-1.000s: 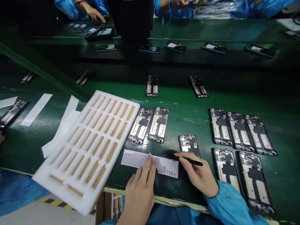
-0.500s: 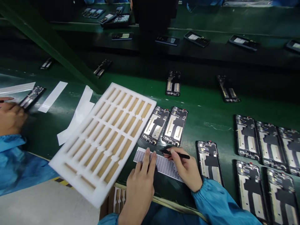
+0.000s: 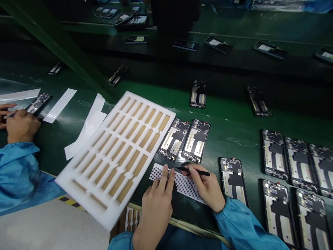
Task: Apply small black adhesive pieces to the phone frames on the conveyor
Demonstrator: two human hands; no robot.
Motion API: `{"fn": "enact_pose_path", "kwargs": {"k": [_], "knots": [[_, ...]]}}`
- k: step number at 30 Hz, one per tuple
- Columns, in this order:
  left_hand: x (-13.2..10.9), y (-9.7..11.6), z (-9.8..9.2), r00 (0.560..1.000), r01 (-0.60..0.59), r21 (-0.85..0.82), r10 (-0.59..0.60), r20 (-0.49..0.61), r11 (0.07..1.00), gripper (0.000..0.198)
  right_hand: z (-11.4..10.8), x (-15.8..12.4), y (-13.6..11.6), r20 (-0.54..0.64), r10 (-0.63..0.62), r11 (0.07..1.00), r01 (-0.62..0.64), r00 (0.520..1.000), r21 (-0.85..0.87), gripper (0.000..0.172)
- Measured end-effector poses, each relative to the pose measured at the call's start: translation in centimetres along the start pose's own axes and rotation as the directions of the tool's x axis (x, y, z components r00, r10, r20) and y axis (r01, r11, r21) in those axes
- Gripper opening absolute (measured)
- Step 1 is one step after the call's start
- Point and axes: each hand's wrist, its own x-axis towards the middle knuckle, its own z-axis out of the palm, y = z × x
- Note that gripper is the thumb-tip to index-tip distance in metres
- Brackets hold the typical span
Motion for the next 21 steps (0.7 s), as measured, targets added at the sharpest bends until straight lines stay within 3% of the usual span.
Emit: {"fn": "enact_pose_path", "kwargs": {"k": [2, 3, 5, 6, 8, 9, 11, 13, 21], "knots": [[-0.2, 0.1, -0.6, 0.988, 0.121, -0.358, -0.149, -0.051, 0.926, 0.062, -0.3, 0.0, -0.7, -0.025, 0.032, 0.996, -0.03, 0.999, 0.084, 0.028], [-0.3, 0.3, -1.0, 0.97, 0.183, -0.563, -0.241, -0.031, 0.806, 0.05, -0.7, -0.2, -1.2, -0.043, 0.046, 0.991, -0.04, 0.998, 0.127, 0.029], [-0.5, 0.8, -2.0, 0.934, 0.282, -0.871, -0.323, 0.154, 0.402, 0.035, -1.7, -0.8, -2.8, -0.079, 0.031, 0.987, -0.018, 0.996, 0.16, 0.032], [-0.6, 1.1, -2.5, 0.919, 0.329, -0.928, -0.283, 0.274, 0.173, 0.034, -2.3, -1.3, -3.7, -0.087, 0.002, 0.99, 0.01, 0.996, 0.141, 0.033], [-0.7, 1.9, -3.4, 0.901, 0.393, -0.902, -0.122, 0.417, -0.18, 0.031, -3.4, -2.4, -5.5, -0.08, -0.073, 0.994, 0.079, 0.994, 0.081, 0.032], [-0.7, 2.3, -3.8, 0.897, 0.407, -0.868, -0.058, 0.439, -0.284, 0.028, -3.8, -3.0, -6.1, -0.066, -0.104, 0.992, 0.108, 0.992, 0.063, 0.03], [-0.8, 2.9, -4.2, 0.899, 0.409, -0.828, 0.011, 0.439, -0.383, 0.022, -4.3, -3.8, -7.0, -0.043, -0.143, 0.988, 0.145, 0.989, 0.06, 0.028], [-1.0, 3.5, -4.4, 0.903, 0.403, -0.813, 0.041, 0.427, -0.419, 0.02, -4.5, -4.2, -7.2, -0.043, -0.163, 0.984, 0.166, 0.986, 0.068, 0.027], [-2.0, 4.6, -4.2, 0.919, 0.386, -0.813, 0.101, 0.382, -0.436, 0.015, -4.9, -5.2, -6.9, -0.098, -0.186, 0.975, 0.196, 0.978, 0.104, 0.024]]}}
